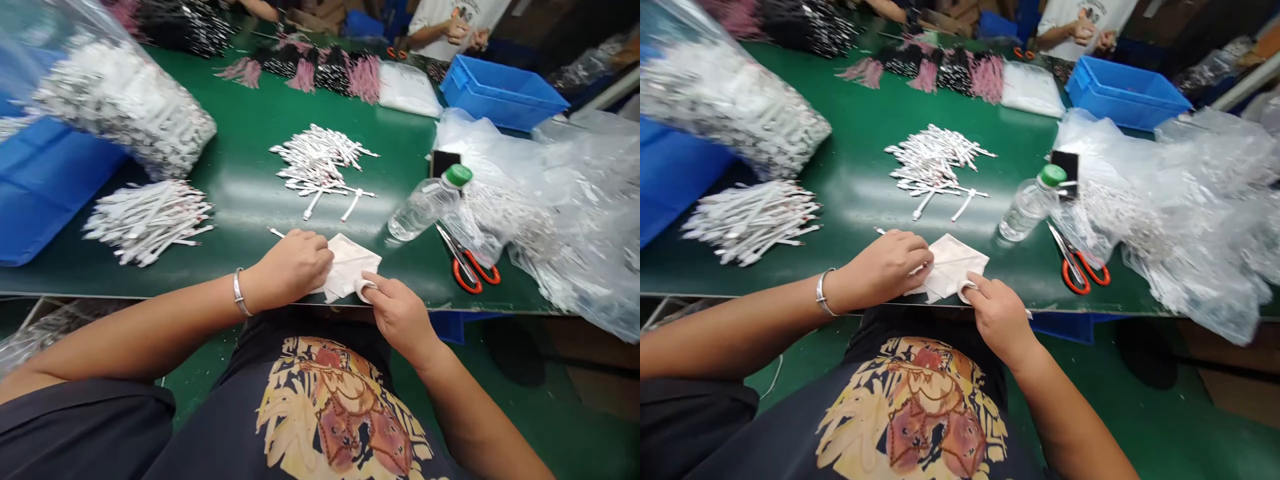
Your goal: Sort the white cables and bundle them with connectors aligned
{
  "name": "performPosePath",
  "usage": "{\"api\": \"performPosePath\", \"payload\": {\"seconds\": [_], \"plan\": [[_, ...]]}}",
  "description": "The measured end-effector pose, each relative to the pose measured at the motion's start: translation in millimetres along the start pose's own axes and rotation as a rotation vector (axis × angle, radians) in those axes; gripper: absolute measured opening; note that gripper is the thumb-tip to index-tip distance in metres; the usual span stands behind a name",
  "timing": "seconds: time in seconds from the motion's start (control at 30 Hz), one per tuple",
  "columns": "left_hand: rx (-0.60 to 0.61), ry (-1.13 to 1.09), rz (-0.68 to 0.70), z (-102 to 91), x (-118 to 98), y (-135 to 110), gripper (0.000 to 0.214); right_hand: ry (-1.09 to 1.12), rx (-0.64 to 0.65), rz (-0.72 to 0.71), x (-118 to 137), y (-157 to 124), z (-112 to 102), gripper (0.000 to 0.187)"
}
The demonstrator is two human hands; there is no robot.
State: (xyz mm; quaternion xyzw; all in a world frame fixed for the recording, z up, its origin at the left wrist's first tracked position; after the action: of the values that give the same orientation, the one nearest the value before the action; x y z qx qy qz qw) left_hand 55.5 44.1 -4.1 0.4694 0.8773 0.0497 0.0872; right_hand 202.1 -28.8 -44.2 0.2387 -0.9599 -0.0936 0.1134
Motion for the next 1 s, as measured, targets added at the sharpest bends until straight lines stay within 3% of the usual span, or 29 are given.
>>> {"api": "performPosePath", "payload": {"seconds": [0.17, 0.27, 0.37, 0.57, 0.7, 1.0], "plan": [[-0.067, -0.143, -0.082, -21.3, 13, -47, 0.023, 0.142, -0.077, 0.006, -5, 1, -1, 0.033], [-0.013, -0.200, -0.047, -13.4, 10, -61, 0.022, 0.204, -0.213, 0.026, -2, 7, -18, 0.032], [0.021, -0.207, 0.006, -1.4, 5, -58, 0.021, 0.141, -0.284, -0.028, 15, 17, -34, 0.032], [-0.046, -0.221, -0.085, 10.1, 7, -53, 0.022, 0.039, -0.006, -0.148, 43, 41, -10, 0.027], [-0.136, -0.257, -0.169, 14.2, 6, -64, 0.019, 0.060, 0.021, -0.116, 41, 44, 2, 0.029], [-0.161, -0.309, -0.140, 20.0, 2, -64, 0.017, -0.050, 0.048, -0.274, 56, 49, 16, 0.027]]}}
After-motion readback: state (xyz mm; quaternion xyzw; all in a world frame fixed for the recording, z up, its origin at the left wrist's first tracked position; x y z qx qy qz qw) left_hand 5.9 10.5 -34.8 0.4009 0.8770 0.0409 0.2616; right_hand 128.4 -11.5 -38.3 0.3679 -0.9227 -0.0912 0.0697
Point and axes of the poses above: each hand's wrist, its own y-axis towards the middle knuckle, its own z-axis out of the palm, x = y × z, the point moved 7 cm from there along y, towards the middle knuckle, and after that the axes turned 2 degrees about -y, right-handed, at the moved point
